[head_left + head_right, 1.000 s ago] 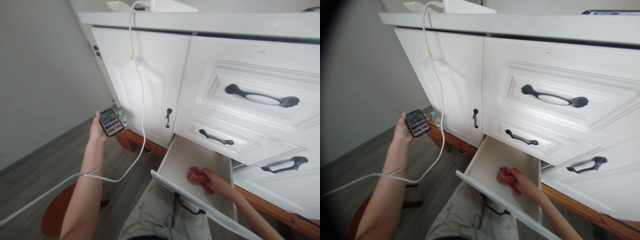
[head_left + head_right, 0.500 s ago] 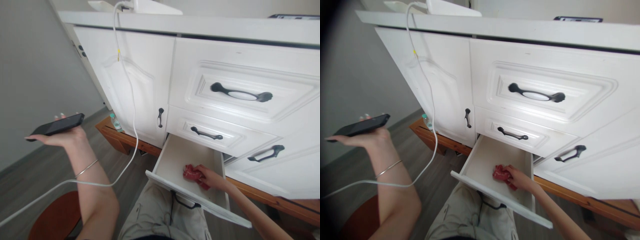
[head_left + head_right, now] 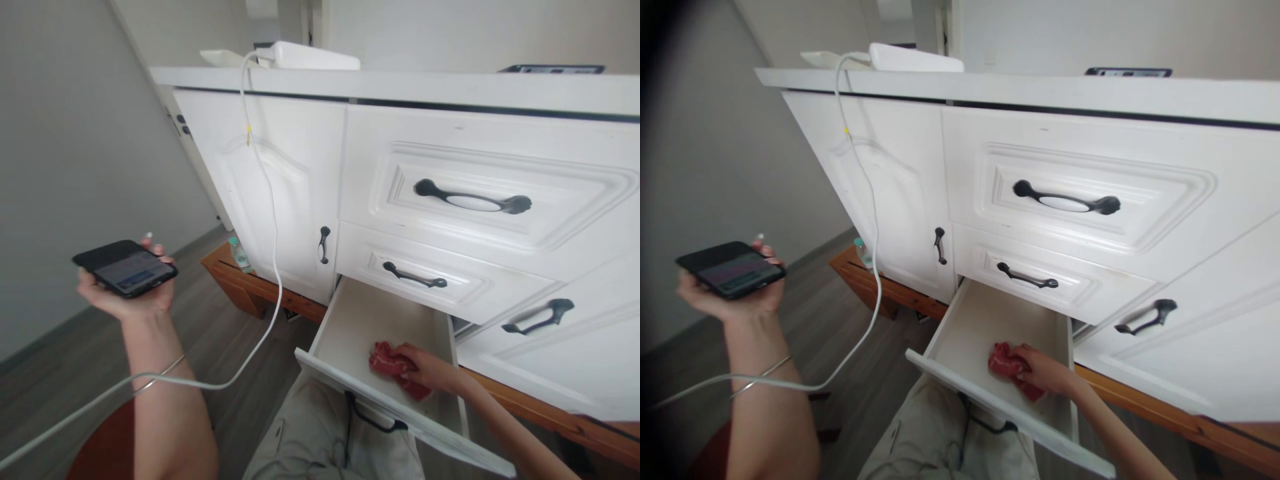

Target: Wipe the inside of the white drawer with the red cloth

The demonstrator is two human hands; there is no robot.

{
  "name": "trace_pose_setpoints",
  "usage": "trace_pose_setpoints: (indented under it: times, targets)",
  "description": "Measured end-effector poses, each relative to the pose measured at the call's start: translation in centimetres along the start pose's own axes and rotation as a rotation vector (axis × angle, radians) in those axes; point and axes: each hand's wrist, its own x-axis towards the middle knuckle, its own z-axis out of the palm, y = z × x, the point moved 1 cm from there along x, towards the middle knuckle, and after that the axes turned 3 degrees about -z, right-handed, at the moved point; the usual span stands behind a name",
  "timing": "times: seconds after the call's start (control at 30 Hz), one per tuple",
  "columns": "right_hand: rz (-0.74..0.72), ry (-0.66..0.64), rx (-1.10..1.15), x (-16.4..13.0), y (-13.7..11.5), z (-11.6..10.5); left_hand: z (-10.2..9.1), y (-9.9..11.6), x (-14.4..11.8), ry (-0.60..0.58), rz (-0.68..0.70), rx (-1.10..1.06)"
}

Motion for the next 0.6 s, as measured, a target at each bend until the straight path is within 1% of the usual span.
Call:
trace_pose_setpoints:
  times: [0.07, 0.1, 0.13, 0.2, 0.3, 0.43, 0.6]
  targets:
    - [0.0, -0.001, -0.003, 0.0, 0.1, 0.1, 0.4, -0.2, -0.8, -0.153, 0.081, -0.069]
    - [0.0, -0.003, -0.001, 0.1, 0.1, 0.2, 0.5, -0.3, -1.1, -0.208, 0.091, -0.081]
    - [0.0, -0.004, 0.001, 0.1, 0.1, 0.2, 0.4, -0.4, -1.3, -0.235, 0.08, -0.078]
    - [0.002, -0.003, 0.0, 0.1, -0.1, 0.2, 0.3, -0.6, -1.5, -0.249, 0.065, -0.063]
    - [0.012, -0.014, -0.017, 0.0, -0.5, 0.0, 0.3, -0.7, -1.7, -0.239, 0.052, -0.057]
    - [0.018, -0.051, -0.049, 0.0, -1.0, -0.9, 0.5, -0.8, -2.1, -0.231, -0.003, -0.074]
    - [-0.034, -0.053, -0.12, 0.9, -1.8, -2.3, 0.8, -1.3, -2.5, -0.351, -0.041, -0.051]
